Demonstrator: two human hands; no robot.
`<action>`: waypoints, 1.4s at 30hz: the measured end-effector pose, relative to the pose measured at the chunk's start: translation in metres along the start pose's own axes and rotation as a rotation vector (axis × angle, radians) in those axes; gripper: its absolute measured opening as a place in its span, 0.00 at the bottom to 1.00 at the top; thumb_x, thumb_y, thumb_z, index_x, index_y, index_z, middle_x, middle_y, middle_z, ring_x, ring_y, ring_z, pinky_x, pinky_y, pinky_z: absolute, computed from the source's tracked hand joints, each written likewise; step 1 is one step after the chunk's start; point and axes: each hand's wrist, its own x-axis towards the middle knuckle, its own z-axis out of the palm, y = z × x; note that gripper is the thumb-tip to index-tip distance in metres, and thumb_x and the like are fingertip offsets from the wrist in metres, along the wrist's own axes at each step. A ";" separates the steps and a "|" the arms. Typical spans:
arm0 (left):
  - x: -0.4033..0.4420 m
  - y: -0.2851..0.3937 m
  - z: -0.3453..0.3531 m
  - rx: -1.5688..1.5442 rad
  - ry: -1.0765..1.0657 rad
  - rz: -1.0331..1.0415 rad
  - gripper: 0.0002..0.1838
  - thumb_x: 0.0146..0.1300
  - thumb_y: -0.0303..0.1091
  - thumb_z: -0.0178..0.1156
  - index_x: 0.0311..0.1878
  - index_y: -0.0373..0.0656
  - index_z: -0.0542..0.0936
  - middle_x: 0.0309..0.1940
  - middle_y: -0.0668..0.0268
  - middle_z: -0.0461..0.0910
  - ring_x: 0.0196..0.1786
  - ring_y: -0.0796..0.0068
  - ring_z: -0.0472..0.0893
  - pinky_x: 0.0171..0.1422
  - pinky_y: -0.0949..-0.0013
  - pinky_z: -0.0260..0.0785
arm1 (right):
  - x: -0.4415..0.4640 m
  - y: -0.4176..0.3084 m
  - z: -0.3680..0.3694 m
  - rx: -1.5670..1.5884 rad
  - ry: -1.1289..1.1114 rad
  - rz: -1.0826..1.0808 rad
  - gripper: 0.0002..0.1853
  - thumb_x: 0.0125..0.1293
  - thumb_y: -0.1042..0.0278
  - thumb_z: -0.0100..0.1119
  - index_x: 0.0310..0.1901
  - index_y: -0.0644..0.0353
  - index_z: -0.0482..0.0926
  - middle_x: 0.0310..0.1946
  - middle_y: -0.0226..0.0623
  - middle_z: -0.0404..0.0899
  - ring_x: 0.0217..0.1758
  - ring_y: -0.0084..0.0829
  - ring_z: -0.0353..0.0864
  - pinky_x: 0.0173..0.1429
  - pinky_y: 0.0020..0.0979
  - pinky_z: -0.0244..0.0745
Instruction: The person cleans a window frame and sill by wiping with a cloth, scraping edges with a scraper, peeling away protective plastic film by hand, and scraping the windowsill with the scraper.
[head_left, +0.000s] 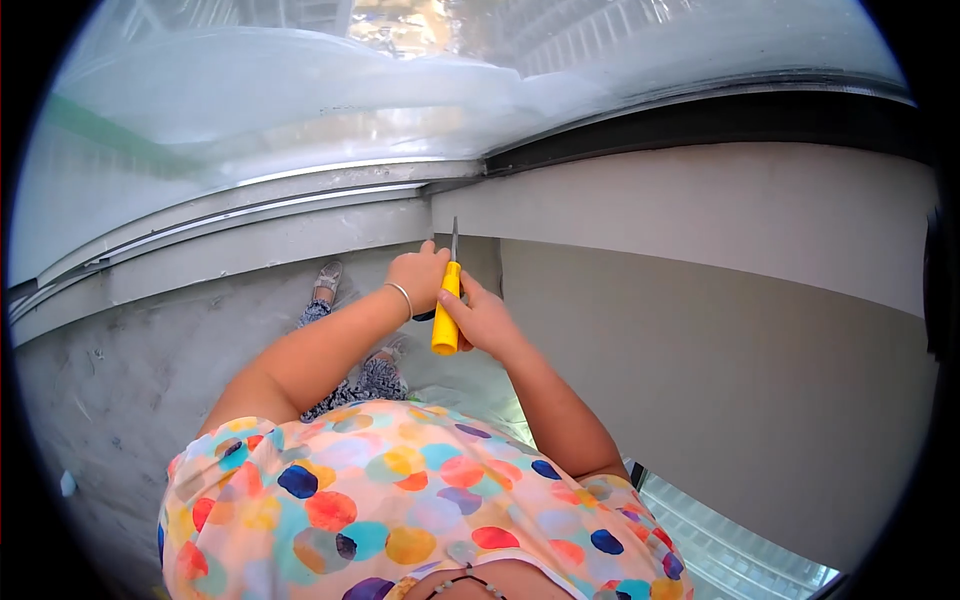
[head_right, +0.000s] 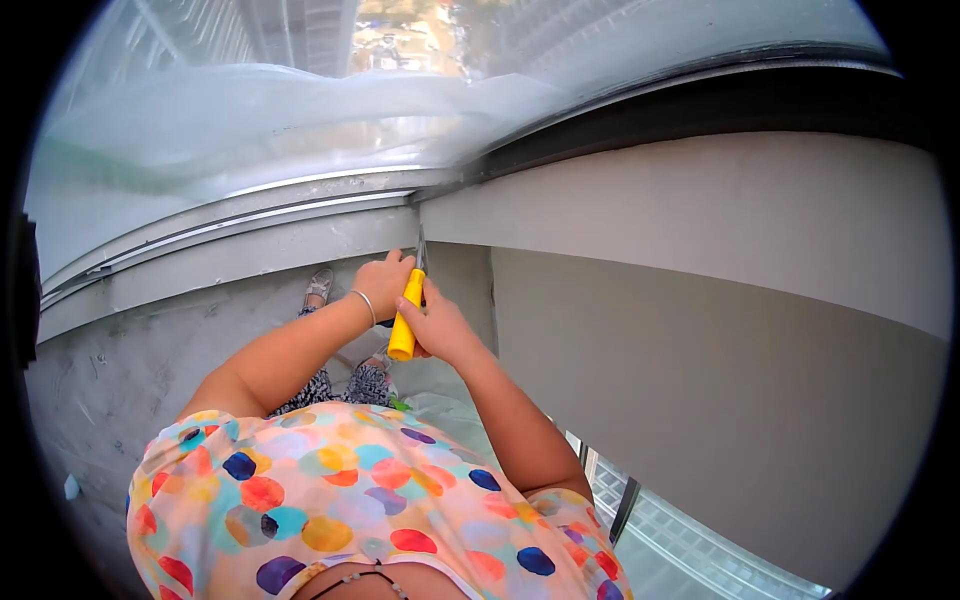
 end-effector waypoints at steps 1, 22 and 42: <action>-0.001 0.001 -0.002 0.003 0.007 0.016 0.19 0.54 0.43 0.61 0.46 0.44 0.72 0.43 0.54 0.74 0.36 0.53 0.82 0.39 0.58 0.75 | 0.005 0.009 -0.003 -0.107 0.026 -0.060 0.28 0.65 0.60 0.53 0.65 0.59 0.62 0.44 0.44 0.79 0.39 0.45 0.82 0.43 0.41 0.78; 0.005 -0.055 0.066 -0.610 0.152 0.090 0.10 0.61 0.39 0.57 0.40 0.44 0.77 0.38 0.60 0.78 0.38 0.58 0.79 0.45 0.64 0.70 | 0.125 0.100 0.004 0.074 0.646 -0.852 0.15 0.54 0.72 0.67 0.44 0.58 0.76 0.37 0.37 0.81 0.39 0.36 0.81 0.44 0.29 0.76; 0.091 -0.232 0.270 -0.629 -0.266 0.161 0.12 0.61 0.42 0.58 0.41 0.45 0.79 0.37 0.56 0.79 0.42 0.57 0.79 0.47 0.64 0.70 | 0.228 0.105 -0.041 -0.143 1.607 -1.092 0.07 0.61 0.68 0.62 0.34 0.63 0.78 0.27 0.32 0.80 0.28 0.20 0.78 0.35 0.19 0.74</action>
